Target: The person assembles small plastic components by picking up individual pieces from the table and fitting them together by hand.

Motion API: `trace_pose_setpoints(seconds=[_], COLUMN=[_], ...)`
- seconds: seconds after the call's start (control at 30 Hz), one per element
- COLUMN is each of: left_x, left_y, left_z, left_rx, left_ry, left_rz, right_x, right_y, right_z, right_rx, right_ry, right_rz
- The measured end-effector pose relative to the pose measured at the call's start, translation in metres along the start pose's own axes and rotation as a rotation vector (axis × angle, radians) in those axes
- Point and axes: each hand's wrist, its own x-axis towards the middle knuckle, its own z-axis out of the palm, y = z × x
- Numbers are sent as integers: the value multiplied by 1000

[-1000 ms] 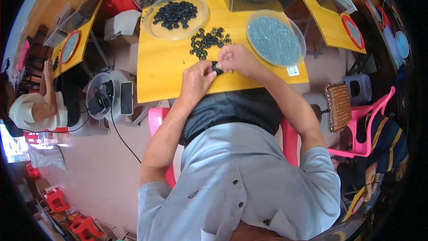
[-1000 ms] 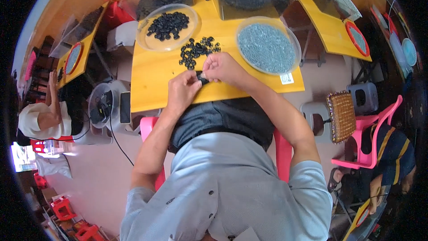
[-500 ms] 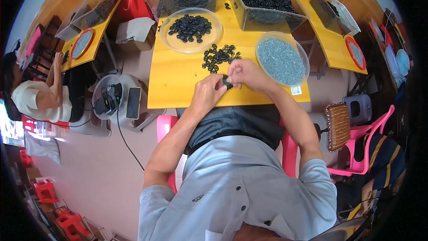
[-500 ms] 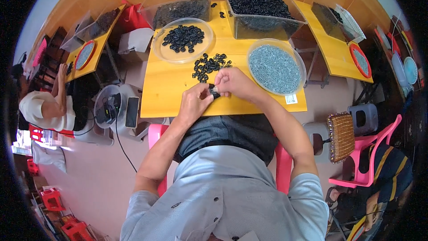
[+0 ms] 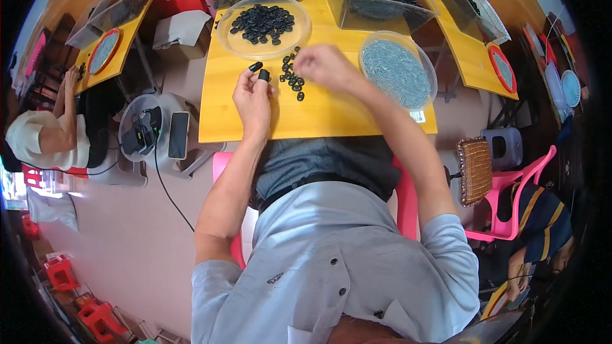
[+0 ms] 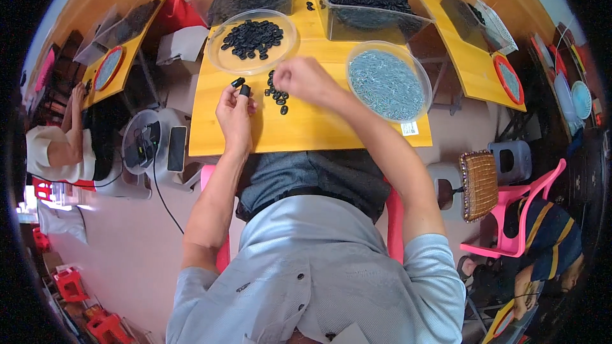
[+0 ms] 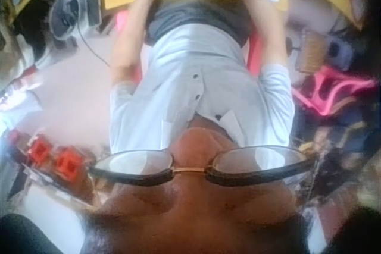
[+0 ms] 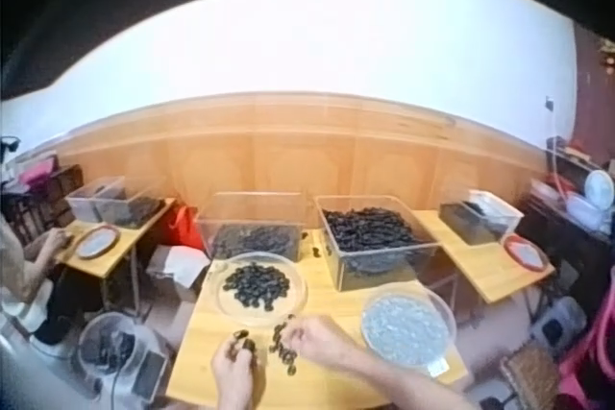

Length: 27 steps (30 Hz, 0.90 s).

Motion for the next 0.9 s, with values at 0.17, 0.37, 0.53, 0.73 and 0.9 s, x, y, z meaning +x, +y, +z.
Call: trace_pose_setpoints(seconds=[0.17, 0.37, 0.53, 0.73, 0.9], left_x=[-6, -4, -6, -23, -33], left_y=[9, 4, -3, 0, 9], left_z=[6, 6, 4, 11, 15], left_rx=[-24, 6, 48, 802, 935], left_ry=[-12, -51, -90, -472, -600], left_rz=[-20, -50, -15, 668, 733], right_x=[-29, -46, -49, -40, -46], right_y=[-2, 9, -14, 4, 9], right_z=[19, 22, -23, -47, -27], right_rx=[-426, -513, -565, -796, -823], right_ry=[-63, 36, 288, 30, -34], right_rz=[-16, -164, -190, 56, 63])
